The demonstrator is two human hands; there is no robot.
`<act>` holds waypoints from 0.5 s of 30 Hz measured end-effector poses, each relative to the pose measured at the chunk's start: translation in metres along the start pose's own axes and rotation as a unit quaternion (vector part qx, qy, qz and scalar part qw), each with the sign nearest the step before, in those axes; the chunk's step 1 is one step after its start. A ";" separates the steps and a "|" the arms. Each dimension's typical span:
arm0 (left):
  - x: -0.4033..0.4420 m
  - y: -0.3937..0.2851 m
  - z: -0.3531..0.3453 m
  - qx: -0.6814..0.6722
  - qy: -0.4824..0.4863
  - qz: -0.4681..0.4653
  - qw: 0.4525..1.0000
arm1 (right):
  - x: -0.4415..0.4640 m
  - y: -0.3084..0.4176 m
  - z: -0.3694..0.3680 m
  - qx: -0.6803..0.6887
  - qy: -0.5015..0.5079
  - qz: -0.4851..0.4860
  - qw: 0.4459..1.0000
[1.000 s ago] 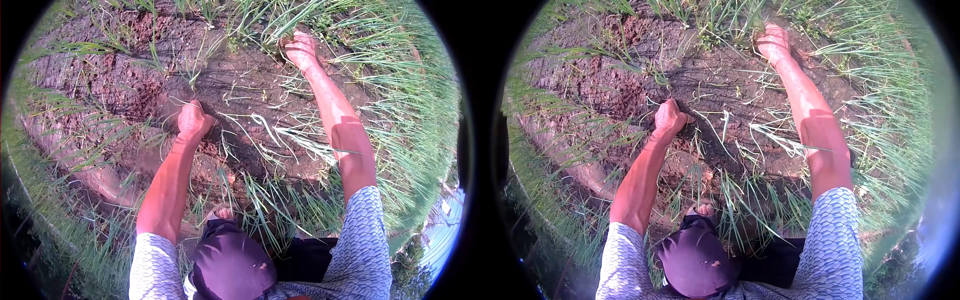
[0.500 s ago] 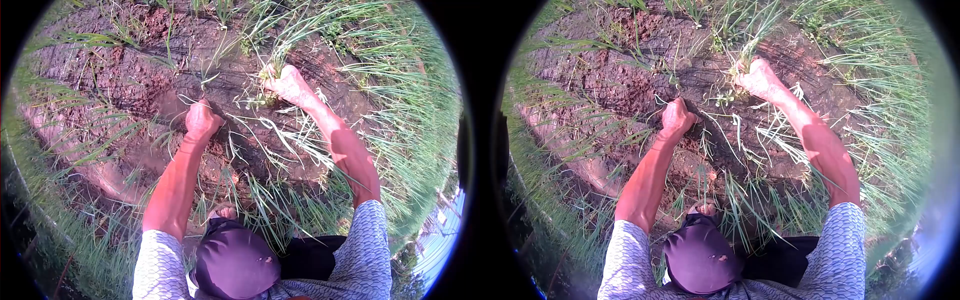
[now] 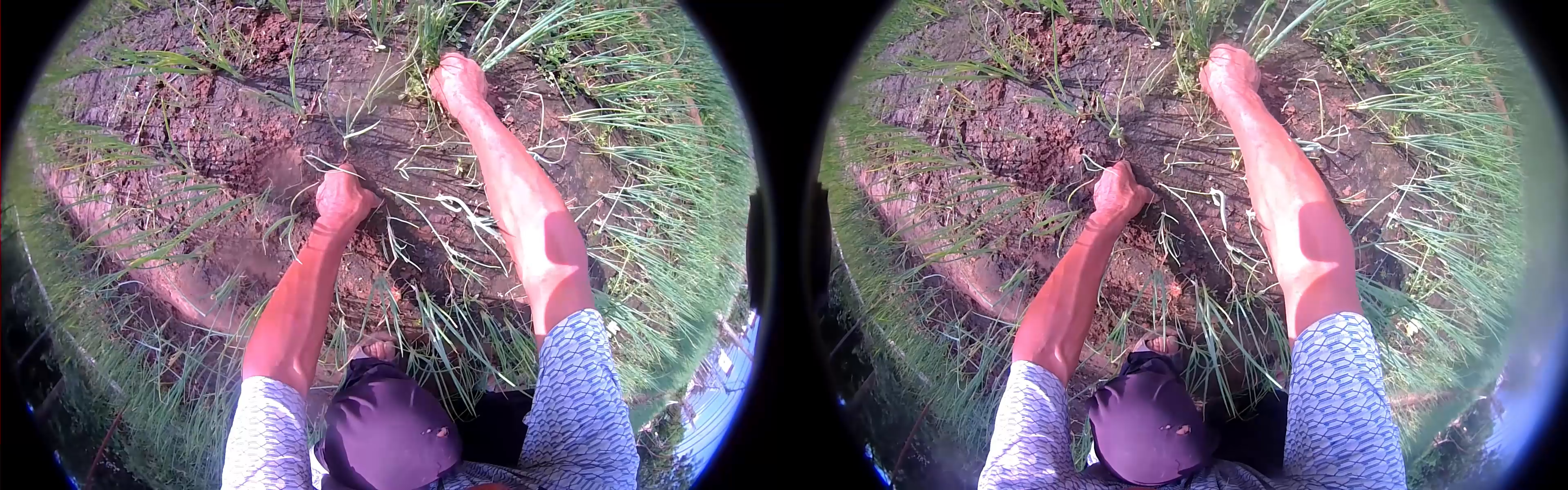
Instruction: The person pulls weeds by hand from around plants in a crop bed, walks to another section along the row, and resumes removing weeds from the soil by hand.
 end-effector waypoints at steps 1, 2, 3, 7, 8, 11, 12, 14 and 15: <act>0.000 0.000 0.000 -0.003 0.004 -0.002 1.000 | -0.016 0.015 0.019 -0.130 -0.009 -0.015 0.991; 0.001 0.001 -0.001 0.003 0.003 -0.004 1.000 | -0.004 0.001 0.001 -0.130 -0.026 0.143 0.981; 0.001 0.002 -0.005 0.009 0.003 -0.005 1.000 | 0.003 -0.015 -0.018 -0.136 -0.051 0.297 0.944; 0.002 0.003 -0.003 -0.006 -0.011 -0.014 1.000 | -0.033 -0.020 -0.014 0.359 0.122 0.078 0.922; 0.001 0.003 -0.004 -0.001 -0.017 -0.016 1.000 | -0.033 -0.018 -0.017 0.431 0.114 0.076 0.892; 0.001 0.003 -0.002 0.005 -0.028 -0.016 0.999 | -0.048 0.008 -0.004 0.142 -0.125 0.220 0.957; 0.001 0.003 -0.002 0.008 -0.024 -0.015 1.000 | -0.058 0.021 -0.003 -0.054 -0.233 0.272 0.932; 0.002 0.000 -0.001 0.012 -0.020 -0.014 1.000 | -0.047 0.015 -0.008 0.077 -0.122 0.117 0.983; 0.002 -0.003 0.000 0.012 -0.018 -0.015 1.000 | -0.037 0.007 -0.017 0.194 -0.054 0.037 0.979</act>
Point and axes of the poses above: each hand's wrist, its own x-axis towards the middle knuckle, its own z-axis out of the back of the hand, y = z × x, the point moved 6 cm from there along x, towards the middle knuckle, and after that the axes turned 11 degrees about -z, right-handed, at the moved point
